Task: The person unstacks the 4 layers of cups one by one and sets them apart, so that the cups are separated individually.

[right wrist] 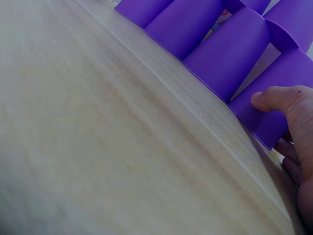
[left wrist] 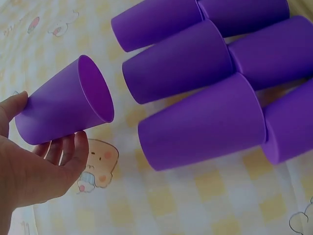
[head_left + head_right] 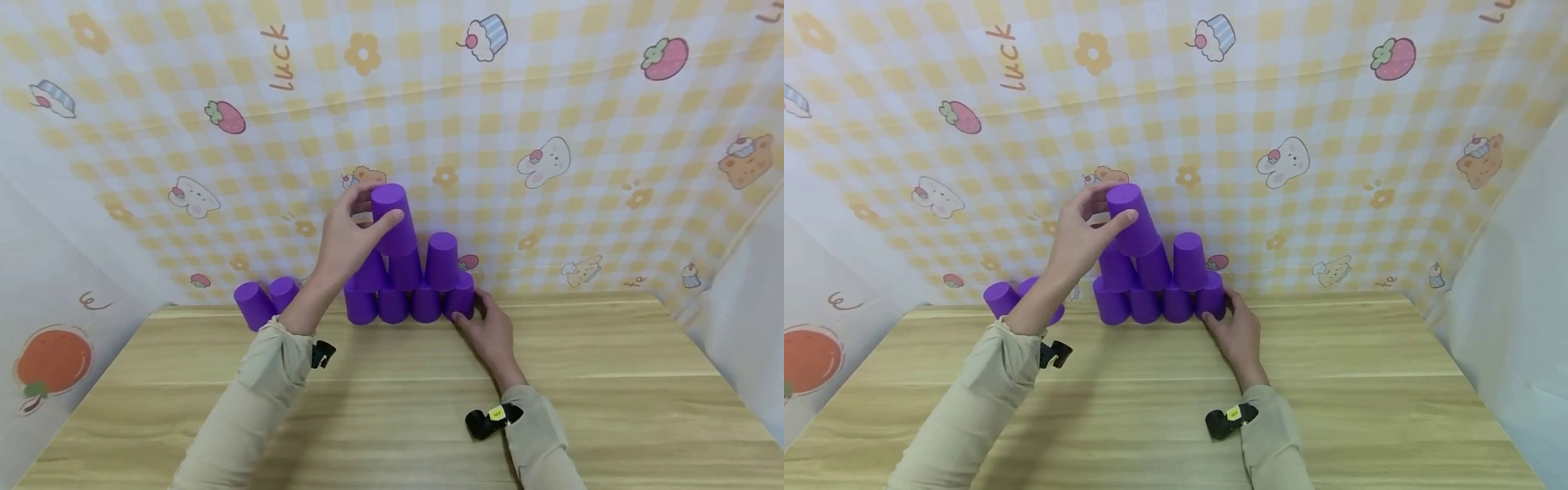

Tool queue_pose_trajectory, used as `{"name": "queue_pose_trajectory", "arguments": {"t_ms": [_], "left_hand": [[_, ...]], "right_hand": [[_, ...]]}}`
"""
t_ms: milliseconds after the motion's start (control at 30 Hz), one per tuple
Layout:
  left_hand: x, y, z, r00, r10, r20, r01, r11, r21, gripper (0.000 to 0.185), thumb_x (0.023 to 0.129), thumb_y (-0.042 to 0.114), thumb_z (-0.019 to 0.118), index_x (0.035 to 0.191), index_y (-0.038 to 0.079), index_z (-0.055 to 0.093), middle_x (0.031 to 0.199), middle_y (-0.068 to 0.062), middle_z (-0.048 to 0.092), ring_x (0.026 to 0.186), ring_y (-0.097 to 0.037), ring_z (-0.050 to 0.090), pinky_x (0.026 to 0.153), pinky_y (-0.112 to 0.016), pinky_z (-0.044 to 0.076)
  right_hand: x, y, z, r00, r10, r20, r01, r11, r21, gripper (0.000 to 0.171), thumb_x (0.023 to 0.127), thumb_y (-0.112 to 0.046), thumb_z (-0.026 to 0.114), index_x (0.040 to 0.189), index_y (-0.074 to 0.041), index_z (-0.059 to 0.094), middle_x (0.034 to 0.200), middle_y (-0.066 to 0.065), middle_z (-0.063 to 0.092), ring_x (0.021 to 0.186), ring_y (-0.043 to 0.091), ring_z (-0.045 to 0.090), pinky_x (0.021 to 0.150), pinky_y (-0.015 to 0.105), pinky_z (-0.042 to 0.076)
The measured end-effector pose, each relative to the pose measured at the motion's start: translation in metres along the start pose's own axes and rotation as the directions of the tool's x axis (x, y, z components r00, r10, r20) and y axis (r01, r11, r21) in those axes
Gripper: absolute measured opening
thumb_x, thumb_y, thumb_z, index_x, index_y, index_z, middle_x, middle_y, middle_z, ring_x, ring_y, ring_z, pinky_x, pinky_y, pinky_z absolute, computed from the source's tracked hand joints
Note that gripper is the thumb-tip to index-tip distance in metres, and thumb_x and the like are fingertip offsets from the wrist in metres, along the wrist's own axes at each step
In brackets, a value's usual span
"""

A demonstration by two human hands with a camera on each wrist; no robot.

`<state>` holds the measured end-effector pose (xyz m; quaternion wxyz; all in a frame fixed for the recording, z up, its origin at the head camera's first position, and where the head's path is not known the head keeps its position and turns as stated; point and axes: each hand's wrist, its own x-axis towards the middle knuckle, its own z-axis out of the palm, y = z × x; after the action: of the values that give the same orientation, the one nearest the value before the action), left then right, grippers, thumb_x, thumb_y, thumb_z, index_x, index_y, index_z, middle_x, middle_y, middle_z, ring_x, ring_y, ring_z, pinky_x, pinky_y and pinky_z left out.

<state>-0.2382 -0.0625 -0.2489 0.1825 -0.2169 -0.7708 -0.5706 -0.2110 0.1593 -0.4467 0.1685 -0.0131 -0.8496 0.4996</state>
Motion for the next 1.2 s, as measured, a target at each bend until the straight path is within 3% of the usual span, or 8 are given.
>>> {"name": "queue_pose_trajectory", "arguments": {"t_ms": [333,967,1200], "left_hand": [[-0.005,-0.001,-0.013,1.000,-0.026,-0.007,0.026,1.000,0.014,0.052,0.079,0.022,0.074,0.125,0.008,0.055,0.111,-0.006,0.061,0.099,-0.018,0.057,0.083,-0.031,0.049],[-0.010,-0.009,-0.029,1.000,-0.005,0.006,0.005,1.000,0.031,0.048,0.082,0.022,0.072,0.125,0.008,0.055,0.111,-0.007,0.061,0.098,-0.019,0.056,0.081,-0.037,0.049],[-0.023,0.011,-0.036,1.000,-0.028,-0.007,0.029,0.997,0.065,0.046,0.083,0.009,0.069,0.125,-0.002,0.053,0.114,-0.016,0.059,0.100,-0.028,0.056,0.082,-0.039,0.050]], "right_hand": [[-0.001,-0.001,0.001,1.000,0.002,0.009,-0.002,1.000,0.002,0.061,0.080,-0.018,0.073,0.132,-0.001,0.046,0.128,0.021,0.052,0.116,0.032,0.051,0.099,0.039,0.040],[0.001,0.001,0.000,1.000,-0.001,0.003,0.001,1.000,-0.013,0.061,0.080,-0.020,0.073,0.132,-0.002,0.046,0.128,0.020,0.052,0.116,0.031,0.051,0.099,0.039,0.040],[0.001,0.001,0.000,1.000,-0.010,0.003,0.010,1.000,-0.009,0.061,0.080,-0.019,0.073,0.131,-0.001,0.046,0.128,0.020,0.052,0.116,0.032,0.051,0.099,0.039,0.040]]}}
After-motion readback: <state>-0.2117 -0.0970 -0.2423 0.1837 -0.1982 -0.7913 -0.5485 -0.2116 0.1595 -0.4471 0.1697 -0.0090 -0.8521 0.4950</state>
